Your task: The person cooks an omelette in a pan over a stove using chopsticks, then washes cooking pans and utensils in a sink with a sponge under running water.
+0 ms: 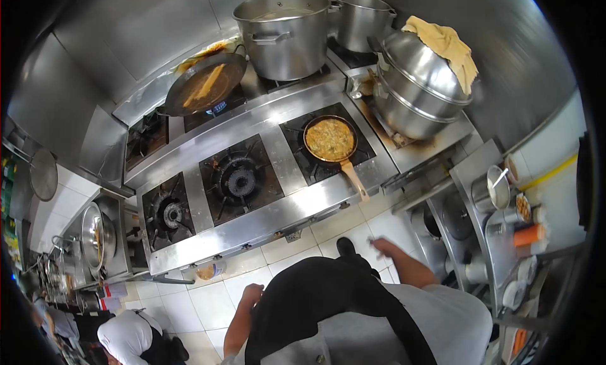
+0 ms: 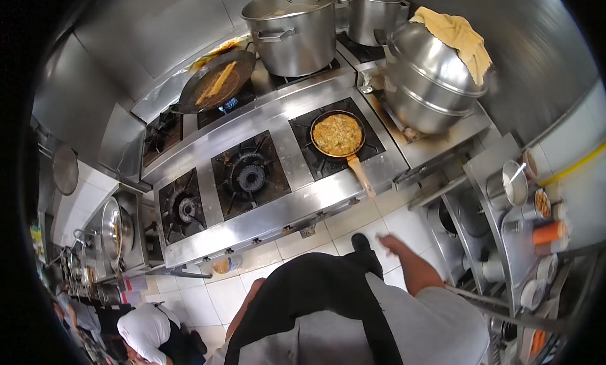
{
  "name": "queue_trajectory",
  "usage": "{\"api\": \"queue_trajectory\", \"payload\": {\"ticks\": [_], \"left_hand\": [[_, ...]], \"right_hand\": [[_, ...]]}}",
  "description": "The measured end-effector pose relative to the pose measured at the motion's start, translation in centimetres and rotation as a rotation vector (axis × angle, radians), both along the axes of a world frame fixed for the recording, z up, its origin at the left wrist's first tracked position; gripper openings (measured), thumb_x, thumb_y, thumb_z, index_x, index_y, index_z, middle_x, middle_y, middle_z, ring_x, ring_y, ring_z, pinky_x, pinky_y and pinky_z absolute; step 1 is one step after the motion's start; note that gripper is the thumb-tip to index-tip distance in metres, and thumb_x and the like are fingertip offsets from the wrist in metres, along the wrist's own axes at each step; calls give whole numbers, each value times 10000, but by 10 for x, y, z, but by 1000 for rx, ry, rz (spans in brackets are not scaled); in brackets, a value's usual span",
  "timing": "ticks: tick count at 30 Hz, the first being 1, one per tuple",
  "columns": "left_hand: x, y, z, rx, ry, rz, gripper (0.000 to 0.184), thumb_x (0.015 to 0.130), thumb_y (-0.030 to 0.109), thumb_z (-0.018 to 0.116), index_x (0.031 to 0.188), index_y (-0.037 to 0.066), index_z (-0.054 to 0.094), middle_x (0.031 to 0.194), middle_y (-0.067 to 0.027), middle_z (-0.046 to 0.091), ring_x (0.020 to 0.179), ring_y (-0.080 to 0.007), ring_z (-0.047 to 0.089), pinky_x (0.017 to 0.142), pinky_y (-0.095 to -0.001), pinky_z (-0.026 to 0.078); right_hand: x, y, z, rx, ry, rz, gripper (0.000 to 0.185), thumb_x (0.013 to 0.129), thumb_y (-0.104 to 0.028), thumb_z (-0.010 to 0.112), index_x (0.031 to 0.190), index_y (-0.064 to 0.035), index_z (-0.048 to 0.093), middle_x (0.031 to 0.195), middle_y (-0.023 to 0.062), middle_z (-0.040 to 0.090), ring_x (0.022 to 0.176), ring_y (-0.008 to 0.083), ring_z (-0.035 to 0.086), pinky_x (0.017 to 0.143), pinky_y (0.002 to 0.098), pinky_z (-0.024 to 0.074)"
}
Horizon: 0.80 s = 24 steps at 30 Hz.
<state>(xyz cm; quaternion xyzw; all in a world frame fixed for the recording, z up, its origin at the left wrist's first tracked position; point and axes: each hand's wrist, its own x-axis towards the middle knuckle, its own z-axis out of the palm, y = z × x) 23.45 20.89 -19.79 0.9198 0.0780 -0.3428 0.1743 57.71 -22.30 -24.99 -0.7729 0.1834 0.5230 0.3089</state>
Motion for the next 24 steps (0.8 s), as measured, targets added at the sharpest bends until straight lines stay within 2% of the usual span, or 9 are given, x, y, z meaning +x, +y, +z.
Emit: {"api": "queue_trajectory", "payload": {"ticks": [2,4,8,11,12,15,22,23,24], "left_hand": [[-25,22,-18,-11,-22,-53,207,868,218,568,966,53,646,949,-155,683,910,-302,657,812,-399,535],[-40,35,-24,-33,-44,-101,202,867,214,569,970,54,636,931,-142,683,872,-282,669,777,-387,550],[-58,42,-23,-340,100,546,140,838,167,603,914,52,626,873,-72,676,687,-211,674,581,-339,567],[-69,54,-41,23,-159,-152,108,806,112,634,905,70,637,826,-76,676,741,-208,677,645,-360,558],[-64,48,-29,-91,-20,164,118,790,138,642,895,85,646,823,-101,676,823,-254,664,713,-405,542],[-63,39,-13,-74,-207,275,140,752,162,642,865,81,656,833,-134,676,868,-315,653,741,-451,524],[-83,47,-30,-233,-83,701,430,778,464,552,841,64,697,877,-206,677,884,-380,652,786,-454,519],[-84,62,-47,-106,-191,-7,389,833,426,529,884,82,704,861,-205,680,888,-374,658,787,-456,518],[-95,67,-54,-119,-180,-27,389,833,426,529,884,82,704,861,-205,680,888,-374,658,787,-456,518]], "right_hand": [[41,24,50,364,-248,-422,557,925,-410,536,1341,-44,470,1300,137,487,1164,318,479,833,487,542],[78,49,88,483,-465,-393,531,930,-431,513,1304,-54,500,1281,115,505,1106,259,502,813,448,541],[104,111,148,499,-531,-222,426,926,-390,549,1198,-62,551,1127,110,560,965,217,543,720,406,562],[126,143,142,583,-198,-151,182,870,-190,639,984,-81,549,702,34,470,546,146,485,469,323,493],[128,149,141,581,-197,-105,182,870,-190,639,984,-81,549,702,34,470,546,146,485,469,323,493],[114,183,140,722,-138,-347,64,861,-78,541,851,-94,480,625,38,446,391,116,365,305,267,266],[63,179,188,643,-263,-372,47,837,-53,517,831,-84,483,604,39,462,347,109,345,284,260,205],[61,186,189,632,-262,-390,47,837,-53,517,831,-84,483,604,39,462,347,109,345,284,260,205],[61,204,193,653,-269,-358,32,835,-60,516,825,-72,487,593,40,455,360,110,349,297,257,220]]}}
